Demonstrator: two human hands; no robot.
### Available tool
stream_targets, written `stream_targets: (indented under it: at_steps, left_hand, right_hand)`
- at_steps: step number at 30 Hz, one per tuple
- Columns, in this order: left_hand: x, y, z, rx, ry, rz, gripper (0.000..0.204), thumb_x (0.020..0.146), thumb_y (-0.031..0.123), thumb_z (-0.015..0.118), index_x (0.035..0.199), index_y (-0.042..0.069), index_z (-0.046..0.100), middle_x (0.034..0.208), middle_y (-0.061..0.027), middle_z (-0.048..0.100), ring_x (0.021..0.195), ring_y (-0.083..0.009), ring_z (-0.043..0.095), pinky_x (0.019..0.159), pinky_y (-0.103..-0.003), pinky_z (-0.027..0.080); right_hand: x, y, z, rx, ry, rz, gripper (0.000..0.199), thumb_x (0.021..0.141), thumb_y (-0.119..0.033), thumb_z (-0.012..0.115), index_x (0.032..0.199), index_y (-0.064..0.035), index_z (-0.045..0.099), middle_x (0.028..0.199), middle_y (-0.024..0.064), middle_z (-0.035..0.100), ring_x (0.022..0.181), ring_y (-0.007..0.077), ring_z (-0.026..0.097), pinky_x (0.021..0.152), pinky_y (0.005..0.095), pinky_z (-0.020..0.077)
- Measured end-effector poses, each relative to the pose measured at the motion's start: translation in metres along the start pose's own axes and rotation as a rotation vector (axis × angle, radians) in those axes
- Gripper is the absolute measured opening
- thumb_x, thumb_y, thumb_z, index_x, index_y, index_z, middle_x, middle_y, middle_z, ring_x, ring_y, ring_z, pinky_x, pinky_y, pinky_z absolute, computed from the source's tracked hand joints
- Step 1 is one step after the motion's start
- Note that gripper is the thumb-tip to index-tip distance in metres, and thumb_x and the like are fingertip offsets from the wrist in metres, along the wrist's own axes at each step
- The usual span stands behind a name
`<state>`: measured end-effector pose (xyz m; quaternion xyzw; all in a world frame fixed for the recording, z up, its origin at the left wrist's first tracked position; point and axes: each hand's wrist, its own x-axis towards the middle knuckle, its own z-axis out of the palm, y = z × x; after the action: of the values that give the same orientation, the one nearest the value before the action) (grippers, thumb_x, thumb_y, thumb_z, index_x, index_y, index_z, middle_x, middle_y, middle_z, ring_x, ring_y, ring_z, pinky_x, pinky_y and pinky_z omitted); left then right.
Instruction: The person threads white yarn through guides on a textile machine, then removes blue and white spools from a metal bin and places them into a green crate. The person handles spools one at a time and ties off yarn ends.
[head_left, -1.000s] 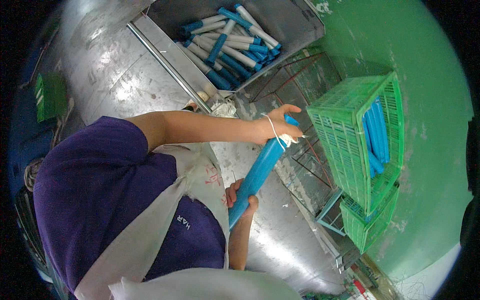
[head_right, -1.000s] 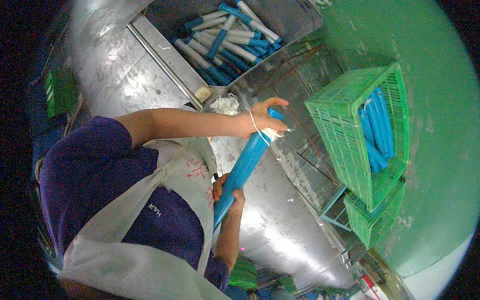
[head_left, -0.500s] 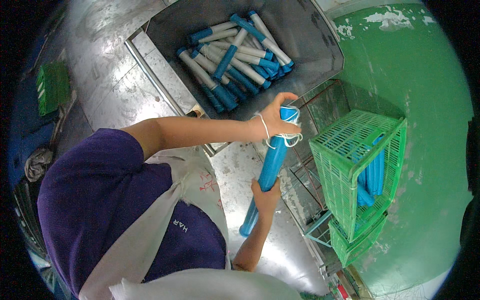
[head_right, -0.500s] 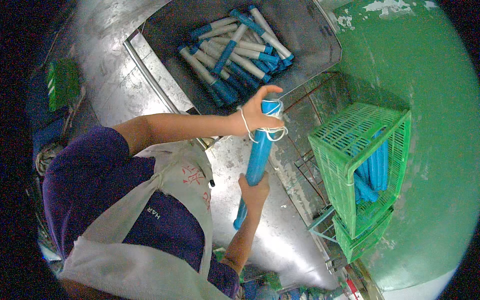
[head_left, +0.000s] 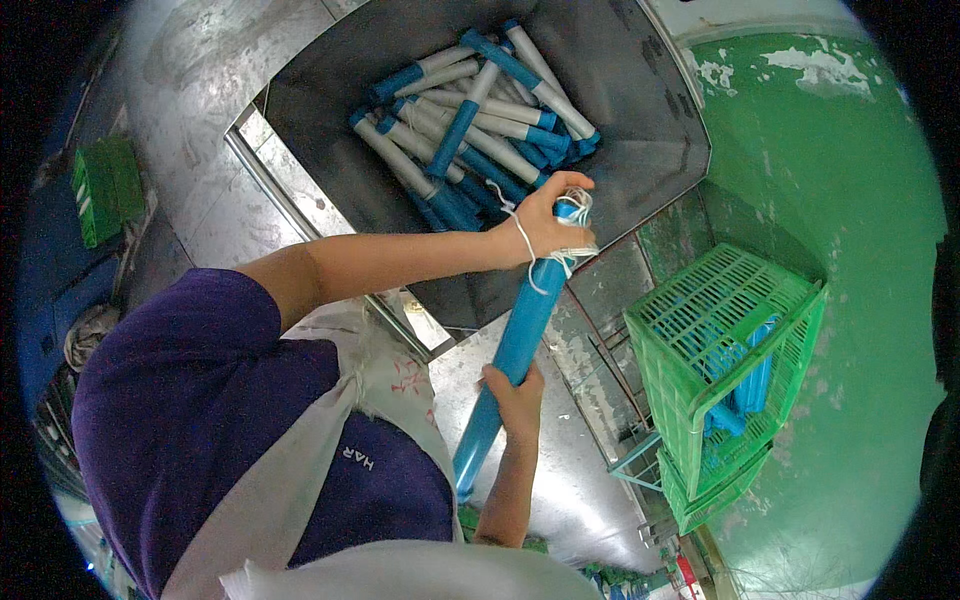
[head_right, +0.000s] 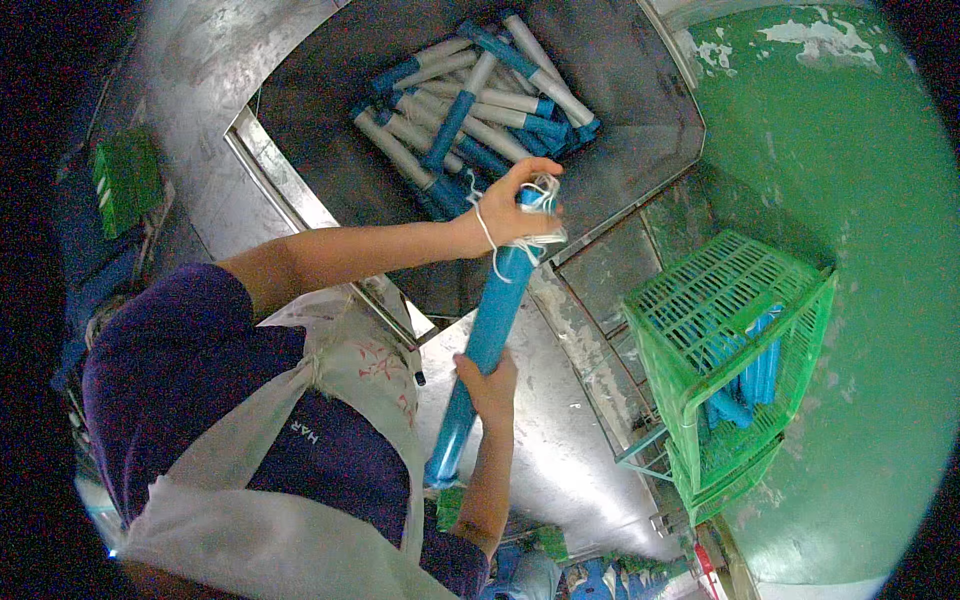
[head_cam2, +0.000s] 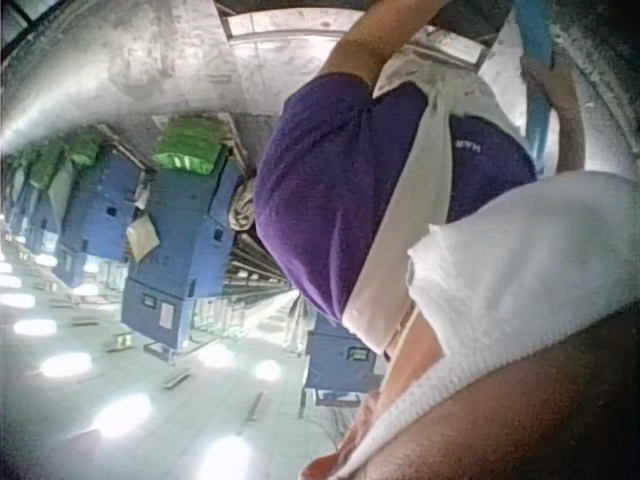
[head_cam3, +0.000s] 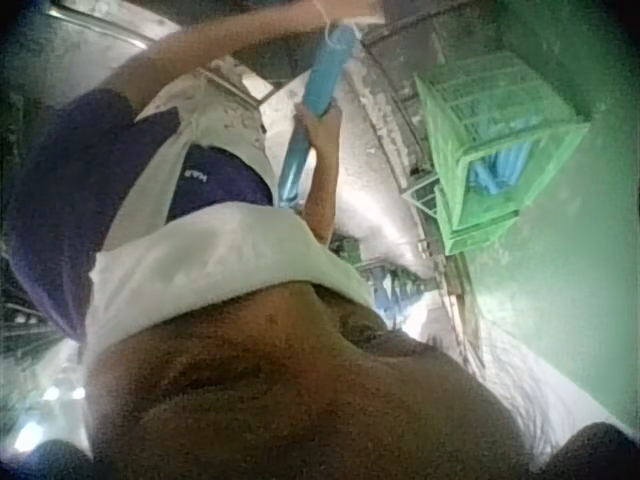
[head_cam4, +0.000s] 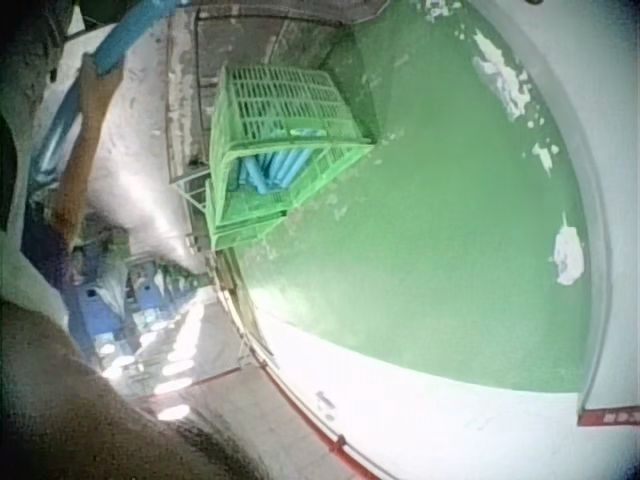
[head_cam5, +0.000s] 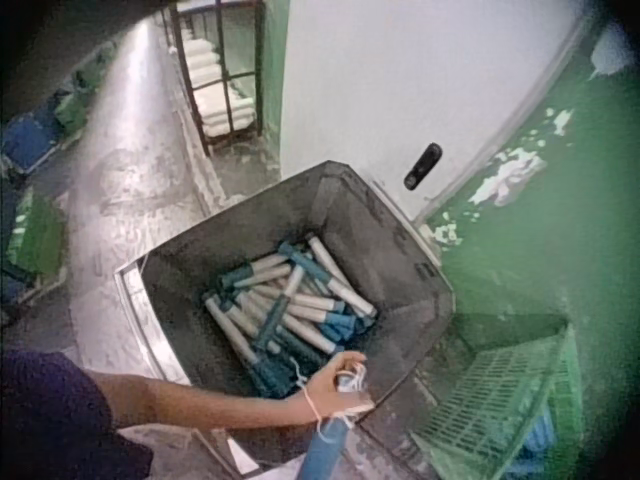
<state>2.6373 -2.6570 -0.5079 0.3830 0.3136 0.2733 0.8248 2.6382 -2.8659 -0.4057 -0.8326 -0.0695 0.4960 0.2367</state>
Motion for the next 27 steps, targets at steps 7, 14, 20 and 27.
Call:
stream_targets:
  at_steps: [7, 14, 20, 27]
  left_hand:
    - [0.027, 0.014, -0.006, -0.493, -0.054, -0.211, 0.07, 0.07, 0.004, 0.076, 0.131, 0.013, 0.043, 0.097, -0.0064, 0.058, 0.085, -0.0147, 0.058, 0.072, -0.03, 0.051]
    - [0.061, 0.002, -0.028, -0.156, -0.097, -0.265, 0.038, 0.083, 0.017, 0.071, 0.118, 0.01, 0.06, 0.086, -0.0021, 0.063, 0.078, -0.0105, 0.059, 0.074, -0.028, 0.051]
    - [0.198, -0.098, -0.169, 1.018, 0.021, -0.069, 0.028, 0.088, 0.026, 0.06, 0.11, 0.009, 0.06, 0.083, -0.0085, 0.063, 0.074, -0.0241, 0.062, 0.066, -0.038, 0.052]
    - [0.249, -0.221, -0.316, 2.015, -0.972, 0.448, 0.023, 0.084, 0.015, 0.06, 0.107, 0.015, 0.06, 0.105, -0.0106, 0.055, 0.105, -0.0298, 0.052, 0.085, -0.044, 0.046]
  right_hand:
    - [0.011, -0.017, -0.001, 0.806, -0.535, 0.074, 0.05, 0.064, -0.036, 0.075, 0.093, 0.0006, 0.055, 0.065, 0.0117, 0.056, 0.052, 0.0186, 0.055, 0.046, 0.0298, 0.0444]
    - [0.026, -0.028, -0.025, 0.072, -0.257, 0.187, 0.042, 0.069, -0.023, 0.076, 0.097, 0.0012, 0.054, 0.073, 0.011, 0.061, 0.063, 0.019, 0.062, 0.058, 0.0327, 0.0496]
    - [-0.027, -0.032, -0.141, -0.673, 0.295, 0.006, 0.043, 0.066, -0.021, 0.08, 0.095, 0.001, 0.057, 0.079, 0.0152, 0.061, 0.063, 0.0237, 0.056, 0.06, 0.0393, 0.0474]
    - [-0.066, -0.078, -0.289, -2.006, 1.316, -0.246, 0.058, 0.08, -0.026, 0.071, 0.121, 0.0072, 0.047, 0.108, 0.0217, 0.056, 0.086, 0.0326, 0.059, 0.073, 0.0424, 0.0515]
